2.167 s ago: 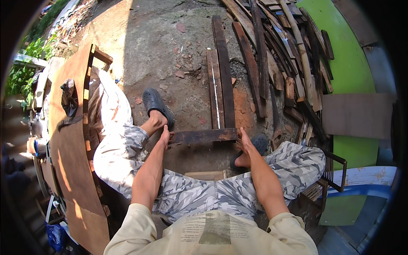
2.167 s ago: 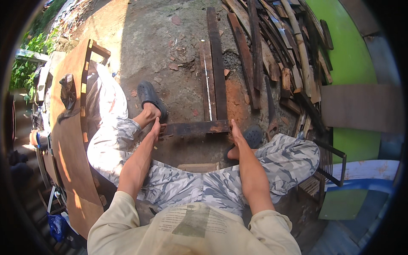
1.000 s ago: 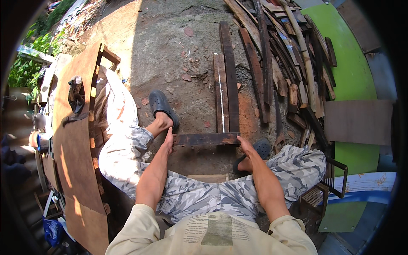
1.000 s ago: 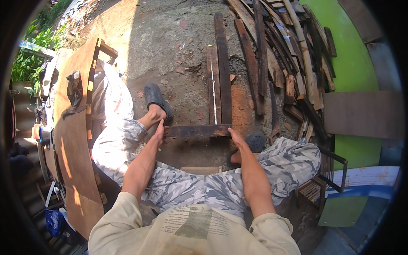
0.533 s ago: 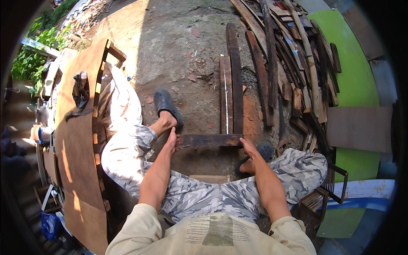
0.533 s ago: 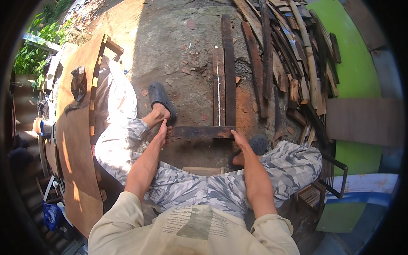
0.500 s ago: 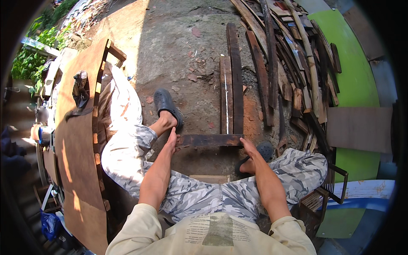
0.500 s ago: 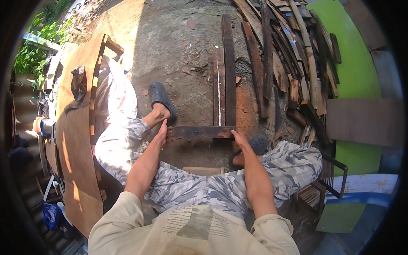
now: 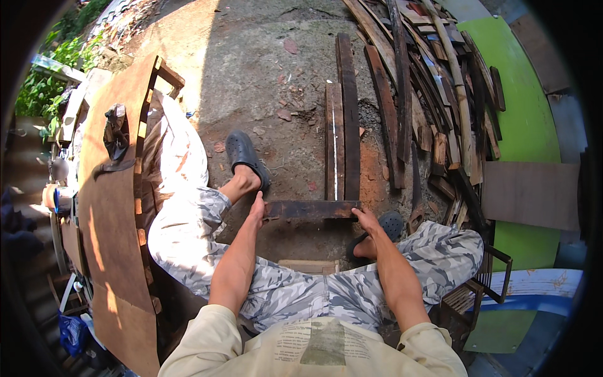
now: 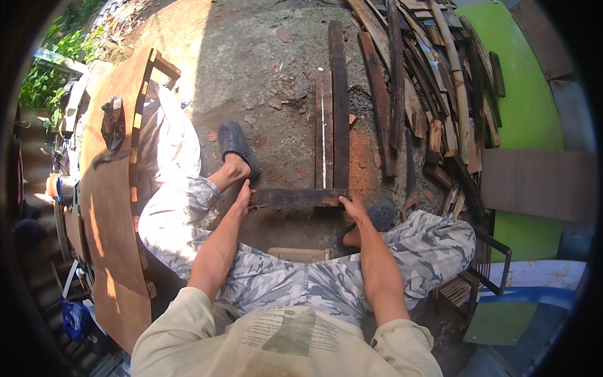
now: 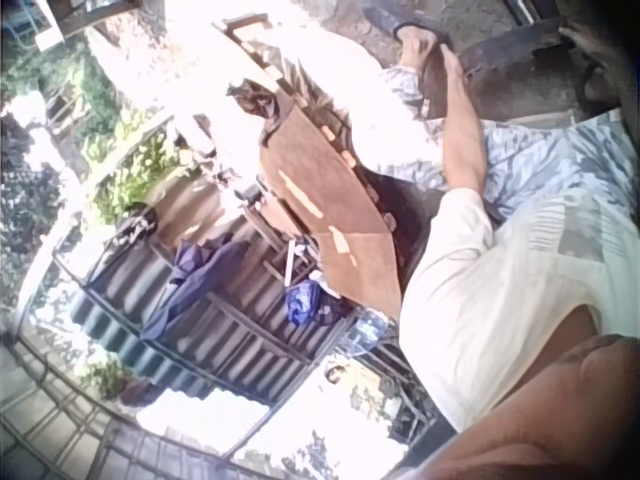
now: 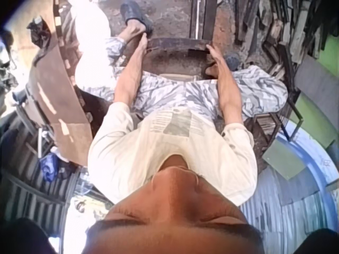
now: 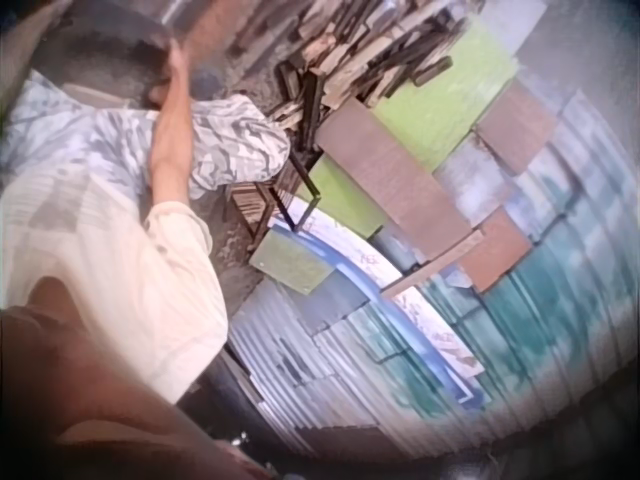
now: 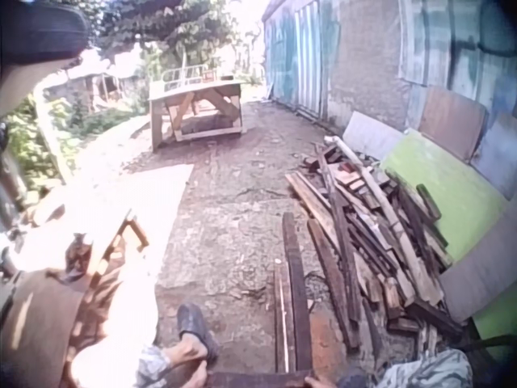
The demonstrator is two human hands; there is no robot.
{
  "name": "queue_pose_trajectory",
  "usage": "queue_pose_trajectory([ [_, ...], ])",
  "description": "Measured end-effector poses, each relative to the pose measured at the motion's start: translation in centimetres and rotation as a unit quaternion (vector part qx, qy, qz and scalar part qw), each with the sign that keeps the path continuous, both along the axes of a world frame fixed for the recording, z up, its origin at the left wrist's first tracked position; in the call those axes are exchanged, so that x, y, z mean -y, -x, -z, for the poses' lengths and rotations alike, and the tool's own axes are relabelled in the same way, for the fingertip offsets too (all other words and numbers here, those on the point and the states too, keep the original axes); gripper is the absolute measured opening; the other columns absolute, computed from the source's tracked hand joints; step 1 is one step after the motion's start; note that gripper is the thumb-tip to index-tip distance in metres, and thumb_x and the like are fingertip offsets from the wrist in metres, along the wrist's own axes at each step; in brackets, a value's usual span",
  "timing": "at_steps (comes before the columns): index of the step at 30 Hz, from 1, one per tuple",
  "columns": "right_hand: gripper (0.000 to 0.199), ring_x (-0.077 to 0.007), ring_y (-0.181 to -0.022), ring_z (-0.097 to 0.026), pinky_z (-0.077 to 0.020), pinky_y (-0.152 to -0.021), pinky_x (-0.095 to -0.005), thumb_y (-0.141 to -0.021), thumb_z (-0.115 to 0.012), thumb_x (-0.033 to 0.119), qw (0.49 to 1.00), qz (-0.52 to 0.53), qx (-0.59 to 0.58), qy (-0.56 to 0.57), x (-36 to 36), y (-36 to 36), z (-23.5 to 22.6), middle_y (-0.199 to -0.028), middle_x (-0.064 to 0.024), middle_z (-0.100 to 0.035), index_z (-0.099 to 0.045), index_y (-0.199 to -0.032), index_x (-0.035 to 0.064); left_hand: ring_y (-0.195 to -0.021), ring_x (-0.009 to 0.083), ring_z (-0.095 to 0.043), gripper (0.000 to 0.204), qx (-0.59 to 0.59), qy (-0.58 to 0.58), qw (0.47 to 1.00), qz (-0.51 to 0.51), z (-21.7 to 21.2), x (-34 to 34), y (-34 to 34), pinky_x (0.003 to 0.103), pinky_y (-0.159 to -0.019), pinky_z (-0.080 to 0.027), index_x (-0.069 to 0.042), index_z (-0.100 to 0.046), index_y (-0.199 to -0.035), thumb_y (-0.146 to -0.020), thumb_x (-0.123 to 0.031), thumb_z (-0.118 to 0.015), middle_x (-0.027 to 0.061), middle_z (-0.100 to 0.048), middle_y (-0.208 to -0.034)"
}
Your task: The person sits on the ground and uses a hammer to break a long wooden plank into smaller pieces. They repeatedly strike the wood until it fractures, then handle the resulting fragments.
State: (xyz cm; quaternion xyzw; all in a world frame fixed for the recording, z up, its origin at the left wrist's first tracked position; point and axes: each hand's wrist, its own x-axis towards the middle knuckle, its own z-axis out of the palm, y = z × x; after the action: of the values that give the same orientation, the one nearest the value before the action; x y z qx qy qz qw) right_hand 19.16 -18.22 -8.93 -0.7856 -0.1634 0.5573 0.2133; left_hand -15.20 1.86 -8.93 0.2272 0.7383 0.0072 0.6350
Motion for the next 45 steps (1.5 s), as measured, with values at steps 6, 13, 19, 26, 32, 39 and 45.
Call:
queue_pose_trajectory([
  [6,0.064,-0.0309,-0.118,-0.057,-0.0462,-0.095,-0.0419,-0.091,-0.061,0.049,0.998,0.046,-0.031,0.034,-0.2,-1.1,0.4,-0.131,-0.0162,-0.059,-0.054,-0.137,0.0058,-0.115,0.0337,-0.058,0.071,-0.106,-0.135,0.98,0.098,2.6,0.1,-1.0,0.044,-0.099,-0.042,0.0,-0.063,-0.119,-0.099,-0.06,-0.032,0.018,-0.064,-0.123],
  [13,0.065,-0.0265,-0.107,-0.061,-0.0466,-0.093,-0.0445,-0.094,-0.054,0.06,0.946,0.306,-0.105,-0.019,-1.2,-0.1,-3.2,-0.12,-0.0104,-0.061,-0.054,-0.132,0.0065,-0.098,0.0395,-0.065,0.064,-0.157,-0.314,0.93,0.112,-4.0,-1.9,-4.8,0.048,-0.09,-0.045,-0.002,-0.072,-0.094,-0.1,-0.053,-0.034,0.0211,-0.071,-0.095],
  [19,0.085,-0.0327,-0.113,-0.06,-0.0431,-0.101,-0.0405,-0.088,-0.052,0.072,0.967,0.206,0.066,-0.136,-2.8,-2.9,-9.2,-0.128,-0.0209,-0.06,-0.058,-0.13,-0.0023,-0.073,0.0253,-0.063,0.065,-0.035,-0.408,0.907,0.096,-9.6,-5.0,-7.7,0.038,-0.073,-0.047,0.003,-0.069,-0.084,-0.101,-0.052,-0.038,0.0129,-0.065,-0.072],
  [26,0.1,-0.0352,-0.113,-0.061,-0.0426,-0.098,-0.0391,-0.086,-0.041,0.082,0.97,0.204,0.12,-0.053,-1.5,-6.6,-17.5,-0.111,-0.0243,-0.068,-0.066,-0.117,-0.0092,-0.078,0.0176,-0.067,0.061,0.294,-0.277,0.91,-0.097,-19.0,-6.6,-10.3,0.031,-0.066,-0.055,0.001,-0.062,-0.106,-0.102,-0.055,-0.038,0.0088,-0.069,-0.088],
  [32,0.081,-0.0185,-0.063,-0.058,-0.0388,-0.048,-0.0326,-0.089,-0.041,0.078,0.979,0.196,0.022,0.041,0.6,-4.4,-22.6,-0.078,-0.0098,-0.065,-0.071,-0.105,0.0047,-0.093,0.0203,-0.065,0.042,0.409,-0.309,0.852,-0.107,-24.0,-4.9,-13.6,0.034,-0.076,-0.056,-0.004,-0.058,-0.118,-0.102,-0.041,-0.05,0.0092,-0.065,-0.106],
  [39,0.068,-0.0099,-0.036,-0.039,-0.026,-0.035,-0.0244,-0.092,-0.038,0.077,0.971,0.111,-0.213,0.007,3.8,-2.3,-18.8,-0.053,0.0015,-0.053,-0.063,-0.082,0.0141,-0.109,0.016,-0.059,0.03,0.399,-0.401,0.822,-0.07,-24.4,-3.6,-16.4,0.04,-0.087,-0.052,-0.013,-0.051,-0.128,-0.101,-0.027,-0.053,0.0028,-0.059,-0.12],
  [45,0.065,-0.0078,-0.081,-0.052,-0.0417,-0.069,-0.0253,-0.097,-0.046,0.065,0.95,0.229,-0.051,-0.206,4.1,2.1,-15.3,-0.088,0.0013,-0.061,-0.066,-0.105,0.0038,-0.125,0.0232,-0.052,0.049,0.533,-0.34,0.771,-0.079,-25.2,-2.2,-16.6,0.048,-0.099,-0.047,-0.019,-0.028,-0.151,-0.106,-0.032,-0.041,0.0086,-0.051,-0.139],
])
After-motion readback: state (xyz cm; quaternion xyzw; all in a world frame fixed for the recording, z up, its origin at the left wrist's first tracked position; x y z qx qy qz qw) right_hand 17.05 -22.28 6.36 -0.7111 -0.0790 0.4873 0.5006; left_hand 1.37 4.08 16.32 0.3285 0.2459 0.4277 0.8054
